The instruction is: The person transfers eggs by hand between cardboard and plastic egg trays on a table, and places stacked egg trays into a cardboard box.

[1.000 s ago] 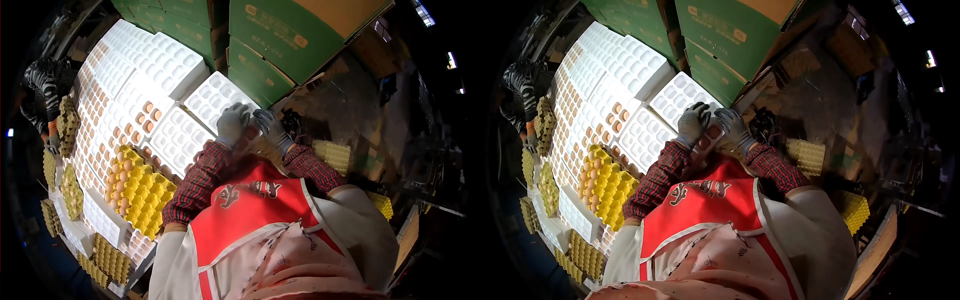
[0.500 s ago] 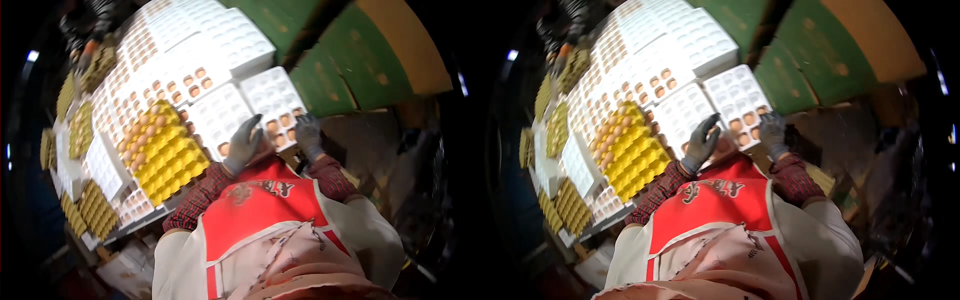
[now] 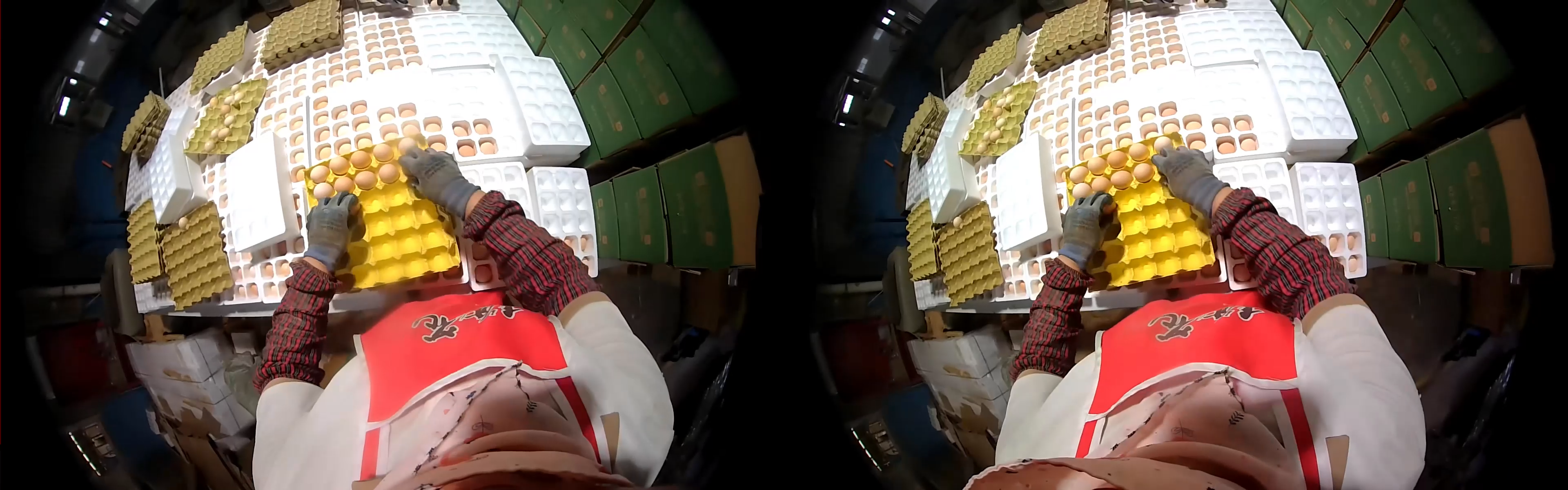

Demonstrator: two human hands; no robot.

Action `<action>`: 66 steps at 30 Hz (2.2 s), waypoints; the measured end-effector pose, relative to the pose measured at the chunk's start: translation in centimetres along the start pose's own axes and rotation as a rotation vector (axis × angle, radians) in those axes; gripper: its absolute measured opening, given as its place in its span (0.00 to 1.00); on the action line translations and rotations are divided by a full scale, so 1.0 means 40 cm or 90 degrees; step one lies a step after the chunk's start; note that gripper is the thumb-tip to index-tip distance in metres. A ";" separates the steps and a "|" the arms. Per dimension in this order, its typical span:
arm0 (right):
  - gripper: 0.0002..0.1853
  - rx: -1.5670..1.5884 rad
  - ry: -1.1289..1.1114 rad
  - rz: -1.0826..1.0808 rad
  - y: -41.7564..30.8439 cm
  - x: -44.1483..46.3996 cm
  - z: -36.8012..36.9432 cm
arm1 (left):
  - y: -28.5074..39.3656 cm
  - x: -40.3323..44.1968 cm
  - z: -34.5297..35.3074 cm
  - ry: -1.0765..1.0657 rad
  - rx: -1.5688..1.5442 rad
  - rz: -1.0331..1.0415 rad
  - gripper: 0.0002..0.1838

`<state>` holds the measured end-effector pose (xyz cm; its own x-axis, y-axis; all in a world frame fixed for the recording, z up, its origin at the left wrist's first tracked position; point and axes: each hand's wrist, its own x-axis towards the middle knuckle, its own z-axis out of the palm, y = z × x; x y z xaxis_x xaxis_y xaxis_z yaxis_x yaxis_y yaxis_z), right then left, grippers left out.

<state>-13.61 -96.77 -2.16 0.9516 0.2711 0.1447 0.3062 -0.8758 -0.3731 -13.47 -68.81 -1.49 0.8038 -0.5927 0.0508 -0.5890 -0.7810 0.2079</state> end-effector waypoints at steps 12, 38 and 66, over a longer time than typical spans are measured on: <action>0.11 -0.062 -0.088 0.032 -0.094 0.096 0.064 | 0.019 0.183 -0.031 -0.106 0.005 0.009 0.19; 0.19 0.563 0.362 0.329 0.066 -0.053 0.026 | 0.064 0.180 0.074 -0.675 -1.717 -0.111 0.27; 0.25 0.257 0.401 0.274 0.203 -0.410 0.056 | 0.504 0.294 0.368 -0.054 -0.121 0.140 0.31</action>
<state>-26.66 -107.45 -9.61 0.8319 -0.4284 0.3528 0.0215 -0.6102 -0.7919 -17.13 -94.42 -11.07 0.6447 -0.7637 0.0343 -0.7152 -0.5867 0.3799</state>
